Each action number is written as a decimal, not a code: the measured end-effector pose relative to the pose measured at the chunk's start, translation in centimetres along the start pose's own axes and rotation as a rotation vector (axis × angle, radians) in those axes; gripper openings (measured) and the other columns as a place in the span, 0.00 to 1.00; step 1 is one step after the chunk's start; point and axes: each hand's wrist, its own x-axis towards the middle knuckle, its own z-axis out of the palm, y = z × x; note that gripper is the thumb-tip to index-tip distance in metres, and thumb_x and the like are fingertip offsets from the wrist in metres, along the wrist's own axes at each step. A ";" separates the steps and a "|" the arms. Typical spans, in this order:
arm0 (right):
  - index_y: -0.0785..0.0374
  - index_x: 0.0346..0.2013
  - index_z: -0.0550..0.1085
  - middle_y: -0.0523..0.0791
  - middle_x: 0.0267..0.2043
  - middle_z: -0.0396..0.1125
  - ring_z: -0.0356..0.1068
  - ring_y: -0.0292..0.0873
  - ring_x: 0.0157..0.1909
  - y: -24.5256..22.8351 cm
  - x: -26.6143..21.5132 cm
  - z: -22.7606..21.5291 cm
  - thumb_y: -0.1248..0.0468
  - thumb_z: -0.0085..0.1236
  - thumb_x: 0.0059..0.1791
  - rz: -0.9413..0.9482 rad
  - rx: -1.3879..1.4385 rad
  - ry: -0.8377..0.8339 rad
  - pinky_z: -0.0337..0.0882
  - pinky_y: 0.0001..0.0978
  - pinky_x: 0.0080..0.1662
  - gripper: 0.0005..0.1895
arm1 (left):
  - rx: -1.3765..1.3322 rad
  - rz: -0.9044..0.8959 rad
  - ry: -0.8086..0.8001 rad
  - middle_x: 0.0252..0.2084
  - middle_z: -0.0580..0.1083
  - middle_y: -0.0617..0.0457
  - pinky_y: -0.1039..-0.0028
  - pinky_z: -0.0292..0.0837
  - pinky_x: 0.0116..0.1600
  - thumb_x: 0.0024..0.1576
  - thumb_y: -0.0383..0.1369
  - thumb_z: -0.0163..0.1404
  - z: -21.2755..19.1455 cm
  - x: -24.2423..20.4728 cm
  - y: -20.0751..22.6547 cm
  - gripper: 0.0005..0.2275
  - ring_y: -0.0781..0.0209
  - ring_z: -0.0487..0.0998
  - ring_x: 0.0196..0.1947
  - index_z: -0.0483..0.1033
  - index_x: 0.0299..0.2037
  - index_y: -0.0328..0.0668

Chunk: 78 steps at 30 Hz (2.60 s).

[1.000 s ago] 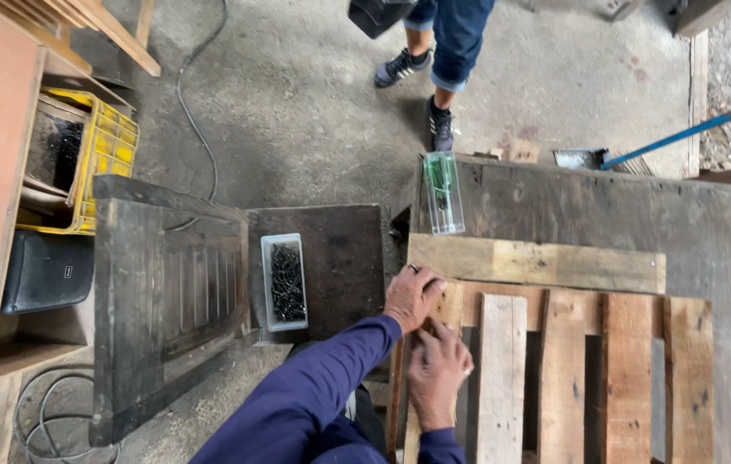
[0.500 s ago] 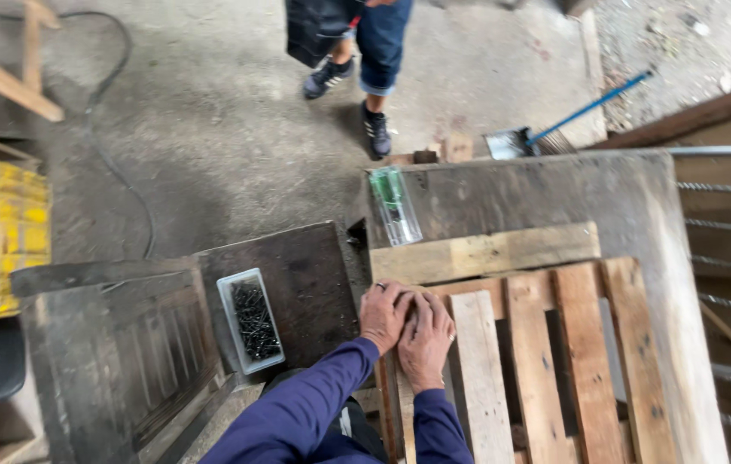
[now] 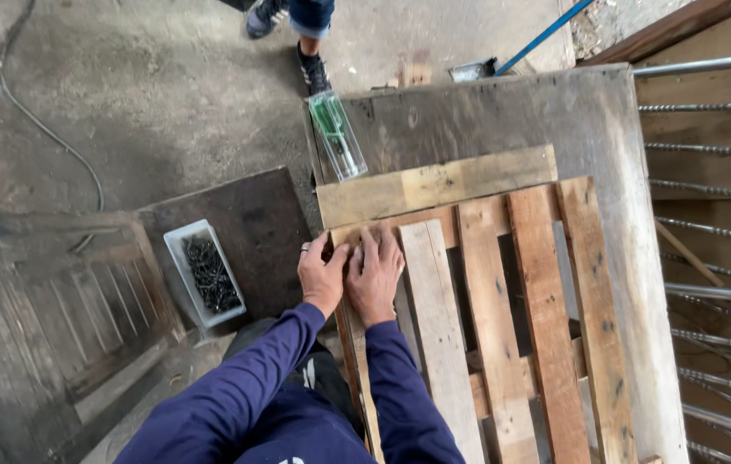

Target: The person assembles a wood structure by arranging individual wood planks into a grid pattern on a workbench, aligning the slats, and picking up nails from a plastic container by hand.

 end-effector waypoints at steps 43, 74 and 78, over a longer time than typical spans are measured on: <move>0.60 0.57 0.71 0.50 0.64 0.64 0.57 0.56 0.69 -0.8 0.4 -0.3 0.62 0.56 0.48 0.134 -0.007 -0.017 0.55 0.50 0.65 0.21 | 0.278 0.173 -0.569 0.53 0.75 0.42 0.59 0.70 0.56 0.51 0.35 0.60 -4.0 4.9 2.1 0.21 0.39 0.74 0.55 0.73 0.55 0.44; 0.62 0.60 0.68 0.54 0.67 0.60 0.56 0.59 0.69 -0.3 -0.1 1.5 0.60 0.50 0.53 0.070 -0.150 0.002 0.54 0.55 0.66 0.21 | 0.326 0.270 -0.486 0.56 0.71 0.40 0.55 0.71 0.54 0.52 0.34 0.59 -2.7 5.0 1.0 0.20 0.37 0.73 0.55 0.73 0.55 0.46; 0.64 0.64 0.68 0.58 0.71 0.56 0.52 0.62 0.74 1.5 -1.0 2.2 0.62 0.49 0.56 0.007 -0.152 -0.044 0.51 0.57 0.69 0.22 | 0.125 0.189 -0.312 0.63 0.68 0.37 0.56 0.65 0.61 0.58 0.30 0.53 -1.6 0.9 -0.8 0.26 0.34 0.68 0.60 0.63 0.68 0.37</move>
